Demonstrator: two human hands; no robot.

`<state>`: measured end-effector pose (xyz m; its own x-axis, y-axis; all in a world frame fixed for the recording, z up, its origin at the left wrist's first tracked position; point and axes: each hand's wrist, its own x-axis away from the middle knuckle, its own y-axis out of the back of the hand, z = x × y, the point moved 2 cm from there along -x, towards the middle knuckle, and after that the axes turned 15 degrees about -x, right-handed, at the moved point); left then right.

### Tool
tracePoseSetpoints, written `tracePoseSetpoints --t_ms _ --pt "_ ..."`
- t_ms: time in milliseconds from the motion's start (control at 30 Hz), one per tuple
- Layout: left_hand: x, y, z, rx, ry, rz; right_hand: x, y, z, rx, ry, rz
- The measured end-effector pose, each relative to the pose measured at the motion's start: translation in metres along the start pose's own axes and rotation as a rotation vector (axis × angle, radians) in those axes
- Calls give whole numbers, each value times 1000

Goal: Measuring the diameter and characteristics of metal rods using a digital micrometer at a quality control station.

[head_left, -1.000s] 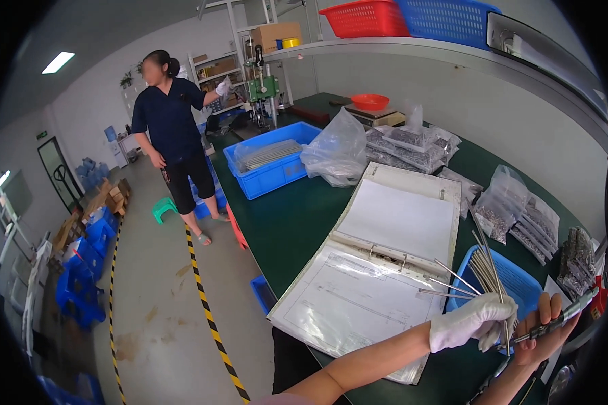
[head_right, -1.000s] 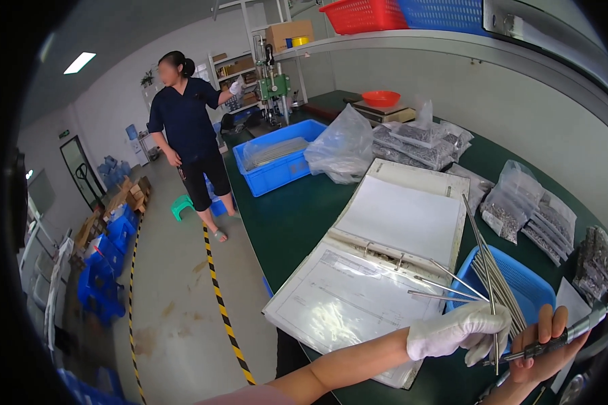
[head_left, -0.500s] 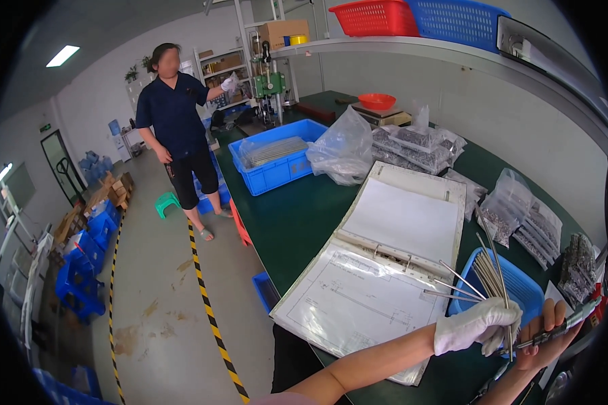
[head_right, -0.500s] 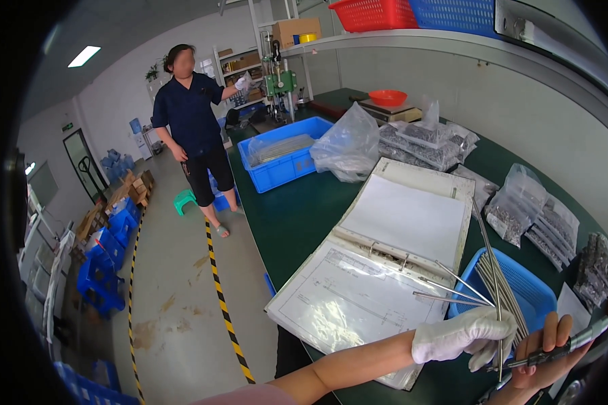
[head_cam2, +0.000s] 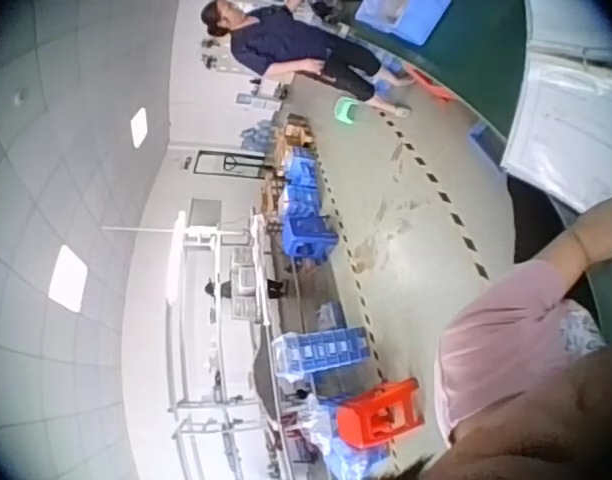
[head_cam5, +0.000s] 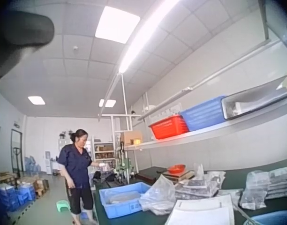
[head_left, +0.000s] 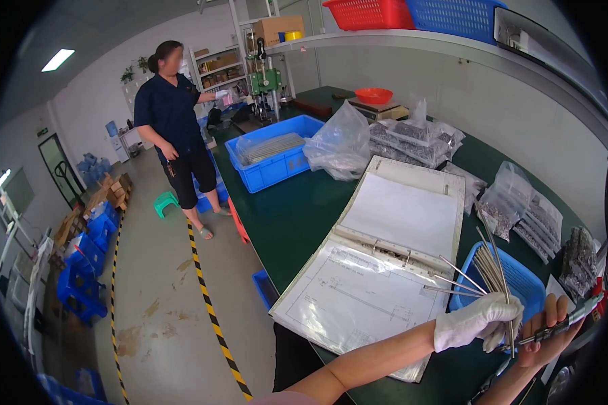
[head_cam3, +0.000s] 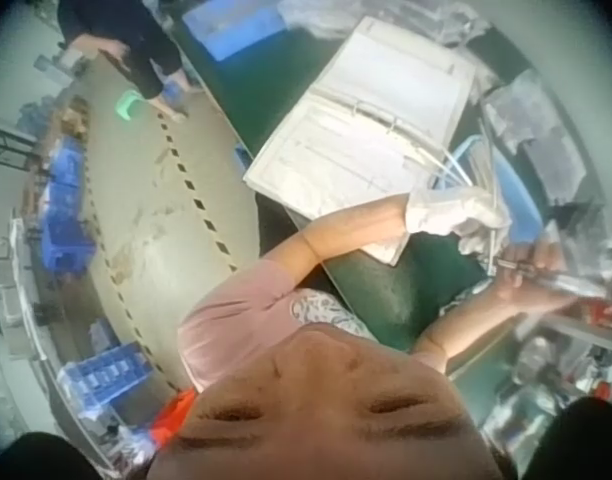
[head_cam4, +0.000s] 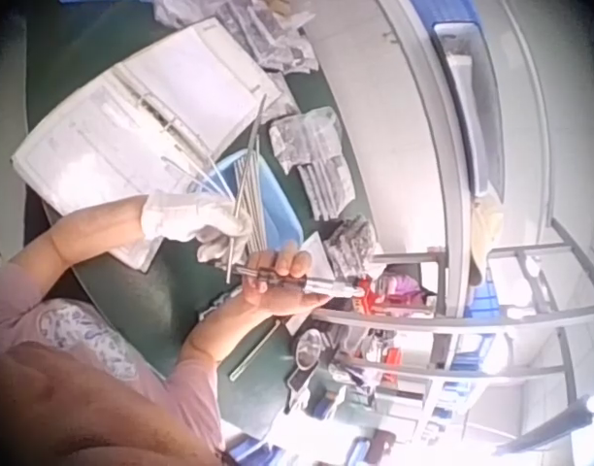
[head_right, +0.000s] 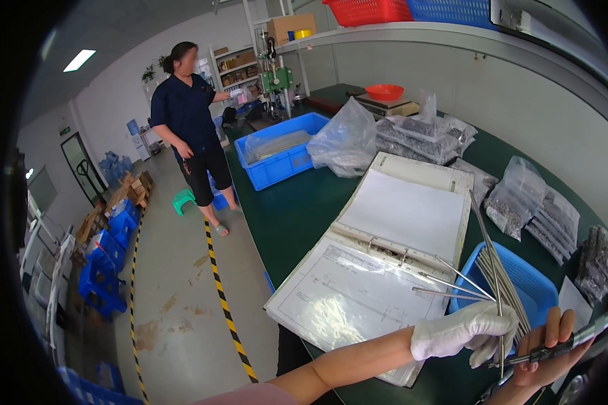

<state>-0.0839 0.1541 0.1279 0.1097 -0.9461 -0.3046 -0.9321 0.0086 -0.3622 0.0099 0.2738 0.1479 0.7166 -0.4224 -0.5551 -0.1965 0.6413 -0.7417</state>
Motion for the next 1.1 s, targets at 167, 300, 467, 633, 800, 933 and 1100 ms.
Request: tracePoseSetpoints --t_ms 167,300,467,633,800,933,1100 --pt "-2 1 4 -6 -16 -12 1 5 2 -5 16 28" --pt "-2 1 3 3 -6 31 -1 1 2 15 21 158" --pt "1 -3 -6 19 -22 18 -2 -11 -1 31 0 219" --pt "-1 5 -2 -10 65 -25 -4 -12 -5 -202 -143 142" --pt "-7 4 0 6 38 -47 -7 -5 -3 -204 -153 189" --pt "-10 1 -3 47 48 -22 -10 -5 -3 -211 -111 194" --pt "-9 1 -1 60 16 -57 -8 -5 -4 -301 -121 75"
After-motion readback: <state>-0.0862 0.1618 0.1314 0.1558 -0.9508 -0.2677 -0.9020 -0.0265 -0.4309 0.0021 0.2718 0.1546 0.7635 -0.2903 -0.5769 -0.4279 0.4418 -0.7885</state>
